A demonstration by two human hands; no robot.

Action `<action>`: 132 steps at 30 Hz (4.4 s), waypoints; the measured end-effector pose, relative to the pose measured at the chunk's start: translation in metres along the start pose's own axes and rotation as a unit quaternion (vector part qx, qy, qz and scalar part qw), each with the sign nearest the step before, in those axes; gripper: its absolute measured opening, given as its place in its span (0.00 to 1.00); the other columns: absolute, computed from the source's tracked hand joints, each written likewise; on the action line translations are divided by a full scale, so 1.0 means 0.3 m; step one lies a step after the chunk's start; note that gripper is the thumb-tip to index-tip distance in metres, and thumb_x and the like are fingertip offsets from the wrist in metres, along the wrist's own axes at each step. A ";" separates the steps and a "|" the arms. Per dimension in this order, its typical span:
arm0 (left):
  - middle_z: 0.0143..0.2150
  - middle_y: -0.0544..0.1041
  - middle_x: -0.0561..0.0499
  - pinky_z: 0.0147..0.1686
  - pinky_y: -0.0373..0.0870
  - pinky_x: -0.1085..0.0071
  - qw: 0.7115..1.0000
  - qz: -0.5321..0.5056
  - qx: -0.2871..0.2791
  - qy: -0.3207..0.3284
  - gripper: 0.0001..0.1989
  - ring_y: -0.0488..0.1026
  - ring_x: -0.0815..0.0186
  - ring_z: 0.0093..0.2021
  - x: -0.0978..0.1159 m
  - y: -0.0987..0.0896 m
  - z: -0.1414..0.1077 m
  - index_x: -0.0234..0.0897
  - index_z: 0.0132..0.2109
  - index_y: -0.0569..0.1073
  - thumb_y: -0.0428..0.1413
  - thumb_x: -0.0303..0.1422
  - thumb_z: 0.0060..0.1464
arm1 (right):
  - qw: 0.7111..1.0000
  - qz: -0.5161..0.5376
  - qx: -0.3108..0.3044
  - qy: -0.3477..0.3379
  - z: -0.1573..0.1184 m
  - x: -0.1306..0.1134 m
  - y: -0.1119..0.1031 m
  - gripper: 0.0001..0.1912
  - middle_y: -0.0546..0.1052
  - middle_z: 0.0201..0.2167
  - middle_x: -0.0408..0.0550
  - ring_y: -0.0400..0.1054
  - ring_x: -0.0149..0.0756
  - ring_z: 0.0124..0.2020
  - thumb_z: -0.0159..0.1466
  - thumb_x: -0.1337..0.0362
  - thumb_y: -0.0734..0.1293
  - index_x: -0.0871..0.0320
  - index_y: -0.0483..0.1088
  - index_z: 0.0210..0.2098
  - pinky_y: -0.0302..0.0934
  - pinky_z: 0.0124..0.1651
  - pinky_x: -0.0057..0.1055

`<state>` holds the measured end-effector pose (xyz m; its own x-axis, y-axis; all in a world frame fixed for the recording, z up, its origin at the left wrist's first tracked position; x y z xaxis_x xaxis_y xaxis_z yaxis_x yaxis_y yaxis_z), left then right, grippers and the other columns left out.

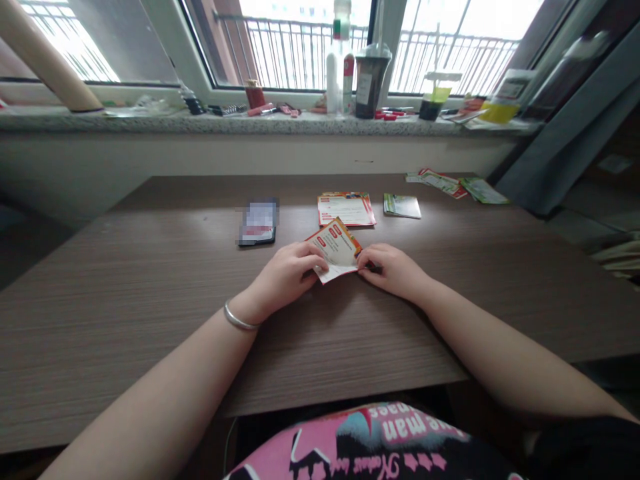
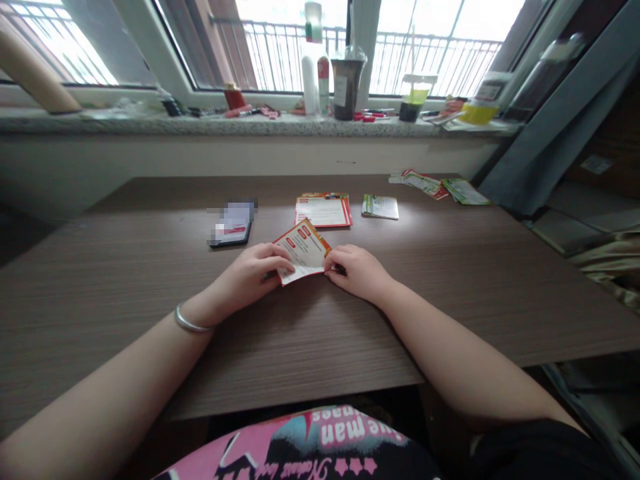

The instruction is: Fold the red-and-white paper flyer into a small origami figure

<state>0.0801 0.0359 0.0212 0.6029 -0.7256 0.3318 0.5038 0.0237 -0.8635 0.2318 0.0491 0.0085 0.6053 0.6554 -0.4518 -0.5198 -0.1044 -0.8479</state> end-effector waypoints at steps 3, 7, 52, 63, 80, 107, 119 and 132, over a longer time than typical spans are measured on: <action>0.47 0.76 0.47 0.48 0.68 0.64 0.999 0.030 -0.041 0.019 0.09 0.72 0.62 0.46 0.005 0.031 -0.003 0.41 0.42 0.77 0.54 0.29 0.58 | 1.000 -0.013 -0.014 -0.010 0.002 0.002 0.011 0.03 0.78 0.41 0.46 0.70 0.36 0.43 0.63 0.67 0.65 0.55 0.72 0.34 0.61 0.48 0.33; 0.51 0.75 0.46 0.51 0.68 0.62 0.997 0.027 -0.068 0.023 0.10 0.72 0.61 0.49 0.000 0.053 -0.009 0.41 0.45 0.76 0.54 0.30 0.58 | 0.999 -0.029 -0.035 -0.023 0.003 0.008 0.029 0.04 0.79 0.42 0.45 0.70 0.36 0.46 0.63 0.67 0.65 0.54 0.73 0.34 0.60 0.51 0.35; 0.44 0.79 0.49 0.51 0.67 0.64 0.994 -0.071 -0.012 -0.082 0.12 0.74 0.62 0.46 -0.023 0.049 0.007 0.38 0.30 0.76 0.56 0.38 0.58 | 0.992 -0.034 -0.053 -0.112 -0.007 -0.080 0.041 0.05 0.81 0.42 0.44 0.73 0.37 0.45 0.61 0.66 0.68 0.53 0.76 0.36 0.66 0.50 0.34; 0.44 0.78 0.47 0.52 0.66 0.60 0.991 0.057 -0.072 -0.098 0.11 0.72 0.59 0.49 -0.020 0.072 0.004 0.38 0.36 0.75 0.50 0.36 0.63 | 0.988 -0.077 -0.032 -0.128 -0.003 -0.101 0.042 0.10 0.79 0.43 0.50 0.72 0.40 0.46 0.62 0.64 0.68 0.56 0.76 0.43 0.65 0.50 0.38; 0.41 0.78 0.46 0.52 0.63 0.59 0.992 0.064 -0.017 -0.105 0.15 0.71 0.58 0.46 -0.081 0.068 0.002 0.36 0.35 0.75 0.49 0.38 0.62 | 0.995 -0.092 0.004 0.024 0.011 -0.021 0.041 0.12 0.80 0.39 0.50 0.72 0.38 0.40 0.66 0.61 0.62 0.55 0.76 0.44 0.62 0.42 0.32; 0.37 0.74 0.44 0.44 0.66 0.62 0.986 0.116 0.007 -0.119 0.12 0.68 0.59 0.41 -0.127 0.063 0.002 0.35 0.33 0.72 0.50 0.36 0.60 | 0.988 -0.148 -0.001 -0.050 0.023 -0.038 0.082 0.16 0.75 0.43 0.51 0.66 0.39 0.43 0.69 0.62 0.59 0.49 0.77 0.48 0.61 0.47 0.37; 0.33 0.74 0.47 0.42 0.65 0.64 0.987 0.099 0.007 -0.129 0.10 0.69 0.61 0.37 -0.153 0.070 0.005 0.36 0.29 0.71 0.52 0.35 0.57 | 0.986 -0.158 -0.003 -0.046 0.028 -0.035 0.087 0.17 0.75 0.42 0.51 0.65 0.39 0.42 0.70 0.61 0.58 0.48 0.77 0.48 0.60 0.47 0.37; 0.33 0.73 0.46 0.42 0.65 0.63 0.984 0.091 -0.007 -0.153 0.10 0.69 0.60 0.37 -0.152 0.065 0.008 0.36 0.29 0.71 0.53 0.34 0.57 | 0.981 -0.184 -0.017 -0.057 0.029 -0.041 0.089 0.16 0.74 0.42 0.51 0.64 0.40 0.42 0.69 0.60 0.60 0.47 0.76 0.50 0.59 0.44 0.35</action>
<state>0.0637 0.0711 -0.0098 0.8409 -0.4700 0.2684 0.3638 0.1236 -0.9232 0.2053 0.0449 -0.0062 0.6757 0.7326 -0.0818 -0.2573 0.1304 -0.9575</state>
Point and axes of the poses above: each hand's wrist, its own z-axis towards the middle knuckle, its own y-axis out of the palm, x = y × z, the point moved 9 cm from there along z, towards the middle knuckle
